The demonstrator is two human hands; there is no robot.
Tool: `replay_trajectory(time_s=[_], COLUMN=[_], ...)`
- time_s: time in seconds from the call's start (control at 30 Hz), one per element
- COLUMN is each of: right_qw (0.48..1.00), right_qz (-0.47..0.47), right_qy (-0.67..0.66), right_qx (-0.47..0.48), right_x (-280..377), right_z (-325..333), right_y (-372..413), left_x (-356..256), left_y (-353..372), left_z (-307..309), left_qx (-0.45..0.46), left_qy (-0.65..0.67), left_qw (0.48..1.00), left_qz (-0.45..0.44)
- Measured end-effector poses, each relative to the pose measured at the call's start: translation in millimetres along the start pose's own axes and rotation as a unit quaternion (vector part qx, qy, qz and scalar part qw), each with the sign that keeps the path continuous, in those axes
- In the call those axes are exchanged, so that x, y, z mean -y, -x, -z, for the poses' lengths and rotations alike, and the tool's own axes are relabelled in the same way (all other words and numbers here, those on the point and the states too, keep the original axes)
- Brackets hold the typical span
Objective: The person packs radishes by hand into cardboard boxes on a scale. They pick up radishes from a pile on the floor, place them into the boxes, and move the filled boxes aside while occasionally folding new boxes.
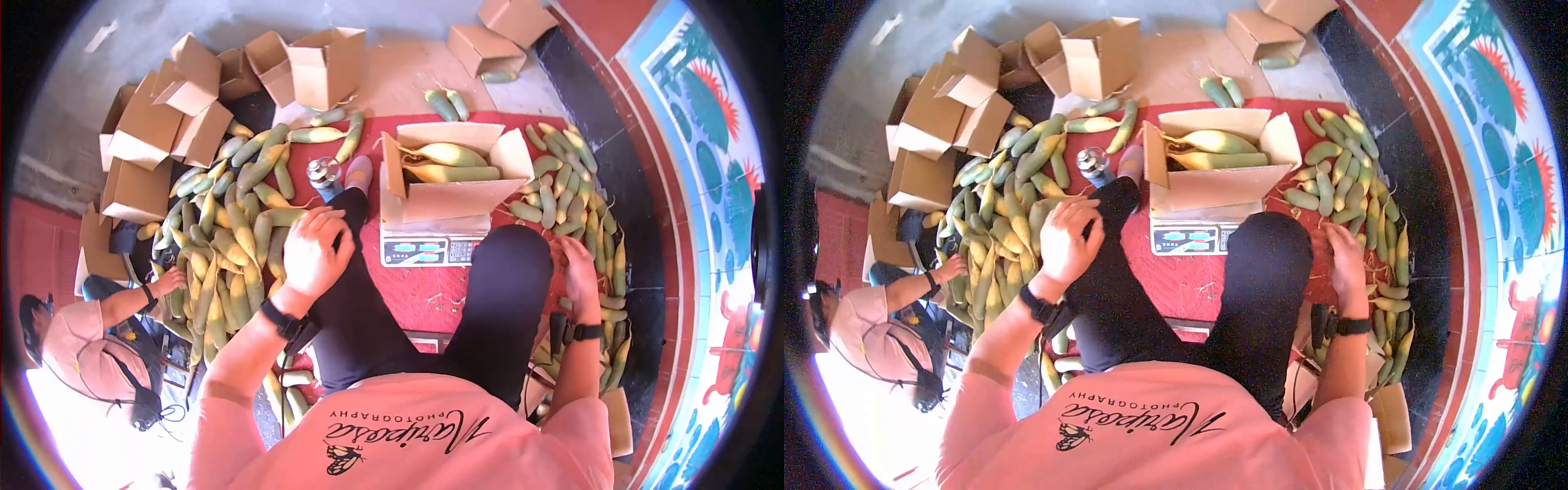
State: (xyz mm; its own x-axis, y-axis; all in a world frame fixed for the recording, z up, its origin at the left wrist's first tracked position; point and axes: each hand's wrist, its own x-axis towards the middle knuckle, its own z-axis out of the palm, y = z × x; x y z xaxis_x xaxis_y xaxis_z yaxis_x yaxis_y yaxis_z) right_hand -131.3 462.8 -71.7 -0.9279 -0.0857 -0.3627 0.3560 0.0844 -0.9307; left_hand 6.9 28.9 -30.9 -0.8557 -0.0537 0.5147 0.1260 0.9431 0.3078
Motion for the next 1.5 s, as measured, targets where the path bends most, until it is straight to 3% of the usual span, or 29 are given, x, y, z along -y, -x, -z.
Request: replay_trajectory(time_s=[0.2, 0.27, 0.43, 0.47, 0.5, 0.53, 0.63, 0.73, 0.8, 0.83, 0.87, 0.97, 1.03, 1.07, 1.13, 1.33, 1.37, 1.4, 1.47, 1.5], right_qw=[0.999, 0.997, 0.984, 0.964, 0.892, 0.879, 0.760, 0.686, 0.686, 0.875, 0.675, 0.706, 0.796, 0.797, 0.637, 0.629, 0.652, 0.741, 0.640, 0.634], right_qz=[0.036, 0.059, 0.101, 0.155, 0.270, 0.322, 0.384, 0.478, 0.400, 0.225, 0.353, 0.273, 0.260, 0.257, 0.333, 0.375, 0.369, 0.271, 0.373, 0.336], right_qy=[0.024, 0.049, 0.148, 0.209, 0.361, 0.352, 0.524, 0.547, 0.600, 0.406, 0.640, 0.641, 0.521, 0.521, 0.666, 0.648, 0.629, 0.582, 0.646, 0.667], right_qx=[0.007, -0.019, 0.020, 0.046, 0.005, 0.006, -0.017, 0.041, 0.093, 0.137, 0.101, 0.125, 0.164, 0.166, 0.200, 0.206, 0.207, 0.200, 0.185, 0.201], right_x=[59, 71, 65, 61, 44, 38, 40, 23, -2, -23, 4, -2, -8, 3, 20, 18, 27, 35, 32, 36], right_z=[-13, -12, -36, -45, -48, -63, -108, -134, -143, -146, -153, -150, -146, -148, -149, -127, -123, -116, -90, -74], right_y=[52, 46, 11, 1, -27, -36, -54, -98, -133, -160, -135, -154, -160, -150, -132, -132, -125, -116, -118, -113], left_x=[17, 20, 28, 28, 29, 29, 22, 15, 14, 13, 12, 9, 9, 9, 6, 0, 0, 0, -3, -3], left_y=[23, 25, 37, 38, 38, 38, 33, 27, 23, 22, 21, 20, 19, 18, 17, 13, 13, 12, 9, 9], left_z=[2, 6, 8, 10, 9, 9, 7, 6, 3, 3, 3, 4, 4, 4, 3, -1, -2, -3, -6, -7], left_qx=[-0.060, -0.061, -0.070, -0.073, -0.070, -0.064, -0.052, -0.028, -0.025, -0.015, -0.005, 0.008, 0.019, 0.022, 0.034, 0.021, 0.022, 0.023, 0.027, 0.026], left_qy=[0.001, 0.004, -0.018, -0.017, -0.020, -0.022, -0.027, -0.045, -0.048, -0.052, -0.057, -0.076, -0.077, -0.077, -0.089, -0.085, -0.089, -0.091, -0.089, -0.098], left_qw=[0.998, 0.998, 0.997, 0.997, 0.997, 0.998, 0.998, 0.998, 0.998, 0.998, 0.998, 0.997, 0.996, 0.996, 0.995, 0.996, 0.996, 0.996, 0.996, 0.995], left_qz=[0.005, 0.014, 0.022, 0.021, 0.021, 0.020, 0.020, 0.036, 0.029, 0.028, 0.029, 0.029, 0.038, 0.039, 0.039, 0.013, 0.011, 0.007, 0.005, 0.002])
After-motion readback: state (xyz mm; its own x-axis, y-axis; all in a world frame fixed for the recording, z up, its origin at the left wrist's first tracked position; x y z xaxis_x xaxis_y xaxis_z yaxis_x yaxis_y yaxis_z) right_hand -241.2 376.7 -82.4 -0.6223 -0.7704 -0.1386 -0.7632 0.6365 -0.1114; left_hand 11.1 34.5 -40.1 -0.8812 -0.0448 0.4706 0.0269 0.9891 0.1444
